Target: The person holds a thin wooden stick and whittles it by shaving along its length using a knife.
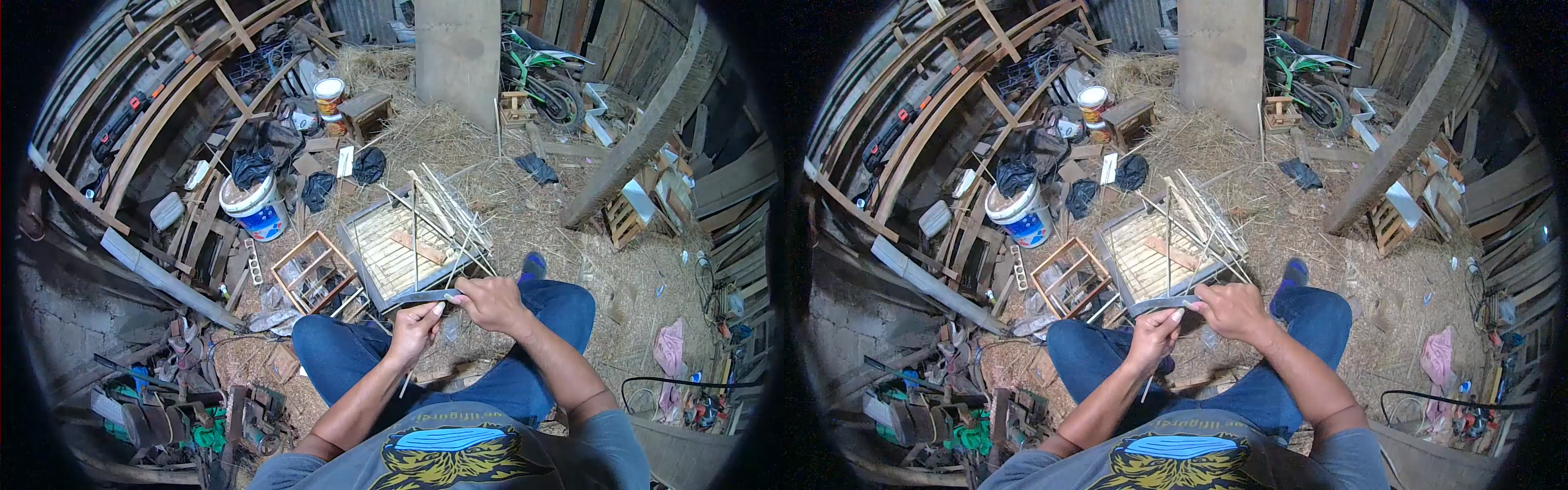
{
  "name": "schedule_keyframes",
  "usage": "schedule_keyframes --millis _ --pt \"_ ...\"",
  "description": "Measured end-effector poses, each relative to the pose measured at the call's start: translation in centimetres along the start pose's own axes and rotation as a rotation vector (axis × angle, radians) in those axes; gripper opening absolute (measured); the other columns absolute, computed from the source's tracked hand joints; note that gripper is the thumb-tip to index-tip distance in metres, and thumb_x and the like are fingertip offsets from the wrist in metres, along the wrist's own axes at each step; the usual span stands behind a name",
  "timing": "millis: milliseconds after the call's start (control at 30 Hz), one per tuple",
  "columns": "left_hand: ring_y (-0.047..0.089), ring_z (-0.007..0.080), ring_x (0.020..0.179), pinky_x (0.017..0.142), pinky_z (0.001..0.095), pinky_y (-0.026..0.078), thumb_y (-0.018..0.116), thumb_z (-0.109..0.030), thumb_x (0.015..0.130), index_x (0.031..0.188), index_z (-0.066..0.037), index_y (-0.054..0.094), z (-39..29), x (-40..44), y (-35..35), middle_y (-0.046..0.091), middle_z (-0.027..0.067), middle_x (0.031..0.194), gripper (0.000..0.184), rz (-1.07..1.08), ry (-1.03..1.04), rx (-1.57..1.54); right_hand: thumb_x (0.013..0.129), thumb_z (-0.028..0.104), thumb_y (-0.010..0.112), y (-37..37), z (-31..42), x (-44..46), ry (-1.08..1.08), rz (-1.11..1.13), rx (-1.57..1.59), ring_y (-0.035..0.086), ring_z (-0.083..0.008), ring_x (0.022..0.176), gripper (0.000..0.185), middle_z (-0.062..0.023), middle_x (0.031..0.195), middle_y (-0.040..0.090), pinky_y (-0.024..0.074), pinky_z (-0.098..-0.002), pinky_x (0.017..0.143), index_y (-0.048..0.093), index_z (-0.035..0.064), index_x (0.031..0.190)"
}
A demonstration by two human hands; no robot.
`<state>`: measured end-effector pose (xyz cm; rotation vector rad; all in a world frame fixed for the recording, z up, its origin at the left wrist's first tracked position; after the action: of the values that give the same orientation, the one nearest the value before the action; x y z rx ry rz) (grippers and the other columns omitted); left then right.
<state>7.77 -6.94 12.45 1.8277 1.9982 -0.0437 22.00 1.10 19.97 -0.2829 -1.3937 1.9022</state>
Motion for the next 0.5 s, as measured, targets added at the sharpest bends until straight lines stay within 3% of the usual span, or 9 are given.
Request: schedule_keyframes --millis 33,100,200,267,367,433,467,500 --pt "0.037 0.0033 0.045 0.041 0.0228 0.026 0.062 -0.024 0.104 0.114 -0.004 0.073 -0.2 -0.2 0.0 0.05 -0.0061 0.06 0.025 -0.024 -0.017 -0.031 0.099 0.04 0.056 0.3 -0.3 0.0 0.002 0.008 -0.009 0.069 -0.034 0.065 0.026 -0.0099 0.072 0.069 0.0511 -0.0486 0.053 0.061 0.0145 0.096" --pt "0.038 0.0032 0.045 0.041 0.0226 0.026 0.062 -0.024 0.104 0.122 -0.004 0.072 -0.2 -0.9 -0.4 0.05 -0.006 0.06 0.028 -0.048 -0.037 -0.061 0.102 0.043 0.05 0.1 -4.9 0.0 0.255 0.024 -0.218 0.07 -0.0363 0.068 0.03 -0.0116 0.073 0.069 0.0511 -0.0521 0.057 0.061 0.0149 0.098" --pt "0.04 0.0032 0.045 0.041 0.0217 0.029 0.06 -0.024 0.105 0.138 -0.005 0.063 2.0 -3.2 -1.3 0.051 -0.0053 0.061 0.038 0.002 -0.134 0.009 0.104 0.046 0.044 -2.2 -12.7 -1.4 0.452 0.111 -0.192 0.07 -0.0372 0.07 0.033 -0.0124 0.075 0.07 0.0499 -0.0543 0.058 0.06 0.0165 0.103" --pt "0.04 0.0033 0.045 0.041 0.0216 0.029 0.06 -0.024 0.106 0.139 -0.005 0.062 2.9 -3.6 -1.5 0.052 -0.005 0.062 0.038 -0.005 -0.145 0.006 0.105 0.046 0.042 -3.8 -14.9 -2.4 0.461 -0.082 -0.222 0.068 -0.0371 0.067 0.034 -0.013 0.074 0.069 0.049 -0.0533 0.058 0.059 0.0173 0.103" --pt "0.039 0.0037 0.045 0.041 0.0212 0.03 0.059 -0.025 0.106 0.14 -0.006 0.061 3.9 -2.0 -2.3 0.055 -0.0036 0.066 0.039 -0.07 -0.119 -0.055 0.104 0.044 0.044 -3.2 -10.1 -2.2 0.454 -0.102 -0.07 0.067 -0.0377 0.067 0.032 -0.0136 0.072 0.068 0.0483 -0.0536 0.059 0.058 0.0162 0.099" --pt "0.04 0.0042 0.044 0.041 0.0211 0.03 0.059 -0.025 0.106 0.124 -0.003 0.069 1.4 -1.8 -1.3 0.056 -0.0027 0.066 0.03 -0.097 -0.092 -0.028 0.104 0.042 0.047 -1.7 -4.3 -1.7 0.313 -0.005 0.058 0.067 -0.0381 0.066 0.031 -0.0143 0.07 0.066 0.0478 -0.0532 0.057 0.057 0.0148 0.094" --pt "0.04 0.0042 0.044 0.041 0.0211 0.03 0.059 -0.025 0.106 0.124 -0.003 0.069 1.7 -1.6 -1.2 0.056 -0.0027 0.066 0.03 -0.095 -0.092 -0.027 0.103 0.041 0.049 -1.1 -1.7 -1.5 0.249 0.026 0.102 0.067 -0.0374 0.065 0.029 -0.0135 0.071 0.067 0.0477 -0.0523 0.055 0.056 0.0147 0.094" --pt "0.04 0.0044 0.044 0.041 0.0212 0.03 0.06 -0.024 0.105 0.11 -0.003 0.07 2.0 -1.2 -1.1 0.056 -0.0025 0.064 0.024 -0.061 -0.07 0.001 0.102 0.04 0.052 -0.6 0.3 -1.4 0.186 0.055 0.146 0.067 -0.0367 0.064 0.027 -0.0127 0.071 0.067 0.0476 -0.0514 0.053 0.056 0.0147 0.095"
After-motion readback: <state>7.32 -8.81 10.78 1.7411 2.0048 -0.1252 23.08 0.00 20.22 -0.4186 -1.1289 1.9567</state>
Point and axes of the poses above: each hand's wrist, its own x-axis towards the middle knuckle, its own y-axis out of the palm, z = x × y, the point moved 7 cm from there along x, towards the middle knuckle
